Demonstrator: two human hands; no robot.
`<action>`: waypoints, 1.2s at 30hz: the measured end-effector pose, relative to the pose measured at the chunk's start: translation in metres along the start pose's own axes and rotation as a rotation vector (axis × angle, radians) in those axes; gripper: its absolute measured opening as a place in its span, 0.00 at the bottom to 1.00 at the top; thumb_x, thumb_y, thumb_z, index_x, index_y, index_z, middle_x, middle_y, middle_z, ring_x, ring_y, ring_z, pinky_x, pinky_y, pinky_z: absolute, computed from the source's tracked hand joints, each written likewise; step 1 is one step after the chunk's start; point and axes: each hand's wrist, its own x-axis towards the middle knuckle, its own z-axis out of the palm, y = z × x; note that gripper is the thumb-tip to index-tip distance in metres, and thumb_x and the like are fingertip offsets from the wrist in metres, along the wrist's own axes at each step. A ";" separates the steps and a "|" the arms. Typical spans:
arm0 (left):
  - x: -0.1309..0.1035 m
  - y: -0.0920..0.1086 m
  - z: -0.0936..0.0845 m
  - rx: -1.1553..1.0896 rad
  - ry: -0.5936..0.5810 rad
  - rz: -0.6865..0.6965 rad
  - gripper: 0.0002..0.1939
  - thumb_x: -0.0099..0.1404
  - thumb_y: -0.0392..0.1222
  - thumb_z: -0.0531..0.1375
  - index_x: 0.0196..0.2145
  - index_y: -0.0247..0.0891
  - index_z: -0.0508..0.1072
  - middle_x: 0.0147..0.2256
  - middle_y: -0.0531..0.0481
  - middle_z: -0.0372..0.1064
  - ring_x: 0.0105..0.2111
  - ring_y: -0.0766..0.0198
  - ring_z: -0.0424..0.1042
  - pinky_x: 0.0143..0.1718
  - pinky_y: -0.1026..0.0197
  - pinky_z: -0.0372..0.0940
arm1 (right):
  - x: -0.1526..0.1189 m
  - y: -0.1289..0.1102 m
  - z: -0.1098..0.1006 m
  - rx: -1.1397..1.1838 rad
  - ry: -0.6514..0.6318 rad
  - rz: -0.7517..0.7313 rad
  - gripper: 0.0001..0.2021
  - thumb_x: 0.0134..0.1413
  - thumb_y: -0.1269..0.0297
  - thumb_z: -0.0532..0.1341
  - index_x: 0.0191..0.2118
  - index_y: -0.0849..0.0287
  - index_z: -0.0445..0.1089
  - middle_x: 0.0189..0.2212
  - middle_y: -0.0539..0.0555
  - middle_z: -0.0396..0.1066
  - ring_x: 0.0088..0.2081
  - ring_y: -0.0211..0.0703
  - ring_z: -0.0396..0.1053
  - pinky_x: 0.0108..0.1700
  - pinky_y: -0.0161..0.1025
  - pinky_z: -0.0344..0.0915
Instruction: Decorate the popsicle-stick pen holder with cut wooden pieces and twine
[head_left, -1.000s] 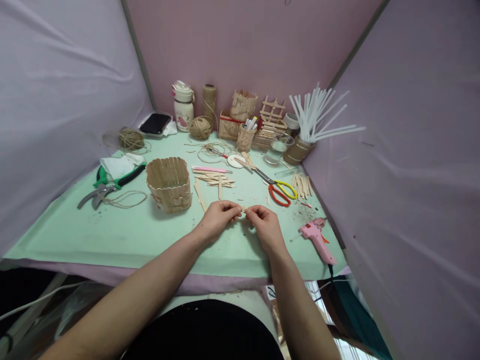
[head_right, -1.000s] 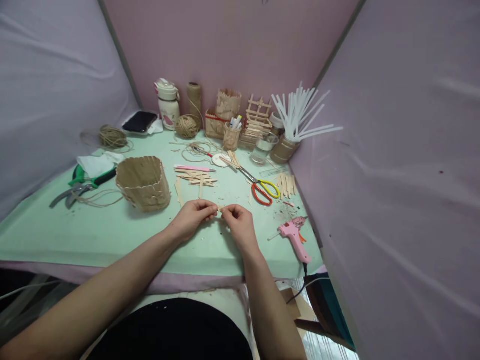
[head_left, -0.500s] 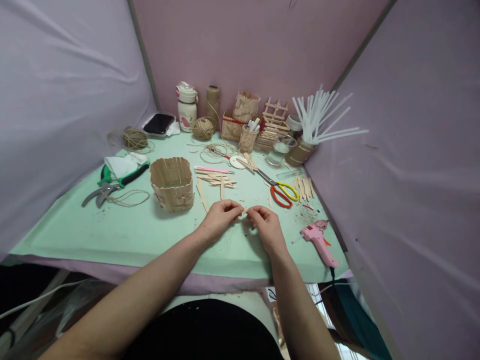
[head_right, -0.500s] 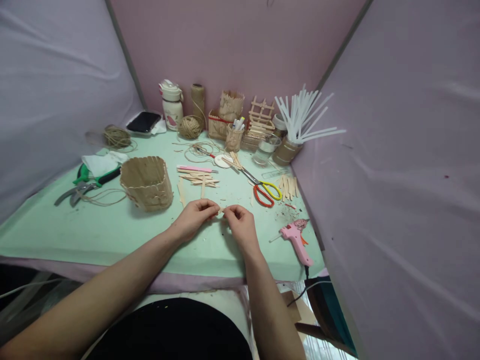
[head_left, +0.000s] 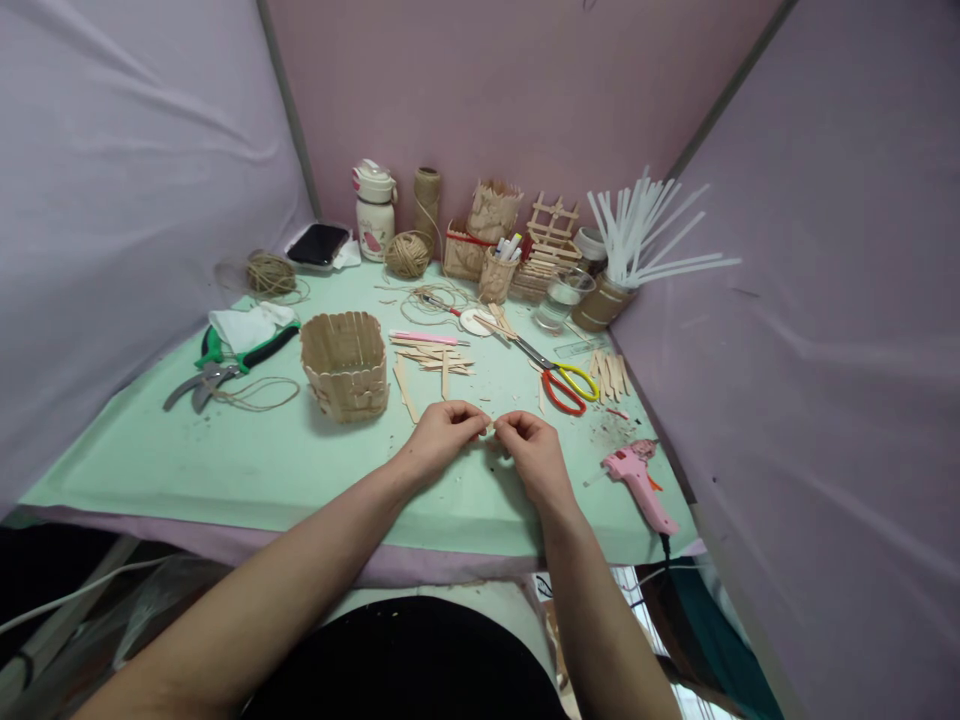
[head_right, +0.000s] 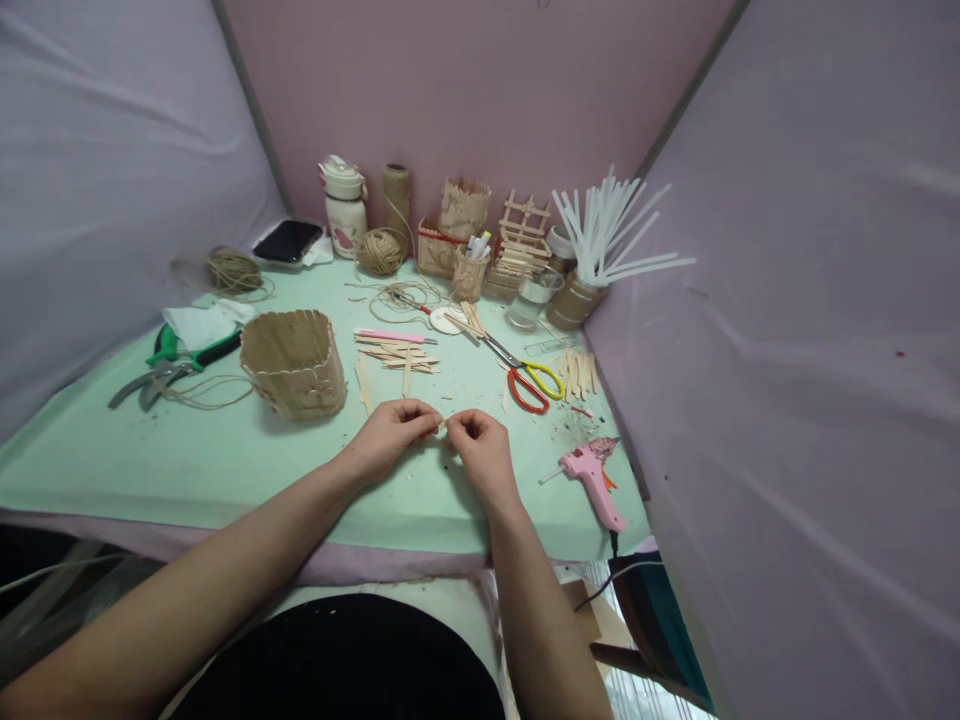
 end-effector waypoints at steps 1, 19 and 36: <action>0.000 0.000 0.000 -0.006 -0.002 0.000 0.09 0.50 0.44 0.64 0.23 0.35 0.74 0.22 0.52 0.68 0.24 0.68 0.62 0.28 0.63 0.55 | 0.000 0.000 0.000 0.000 0.000 -0.001 0.08 0.46 0.59 0.63 0.25 0.59 0.70 0.20 0.48 0.68 0.23 0.36 0.62 0.28 0.34 0.58; -0.002 0.004 0.000 0.028 -0.003 0.004 0.11 0.50 0.46 0.64 0.27 0.35 0.74 0.25 0.52 0.69 0.26 0.67 0.63 0.29 0.64 0.57 | -0.001 -0.001 0.002 0.021 0.053 -0.031 0.10 0.47 0.57 0.65 0.28 0.59 0.74 0.23 0.50 0.71 0.25 0.37 0.63 0.29 0.35 0.59; 0.001 0.001 -0.001 0.050 0.007 0.015 0.13 0.49 0.49 0.65 0.24 0.34 0.74 0.22 0.52 0.67 0.24 0.68 0.61 0.26 0.64 0.55 | -0.002 -0.002 0.001 0.035 0.057 -0.026 0.10 0.47 0.57 0.65 0.29 0.59 0.75 0.24 0.51 0.73 0.26 0.38 0.65 0.29 0.36 0.60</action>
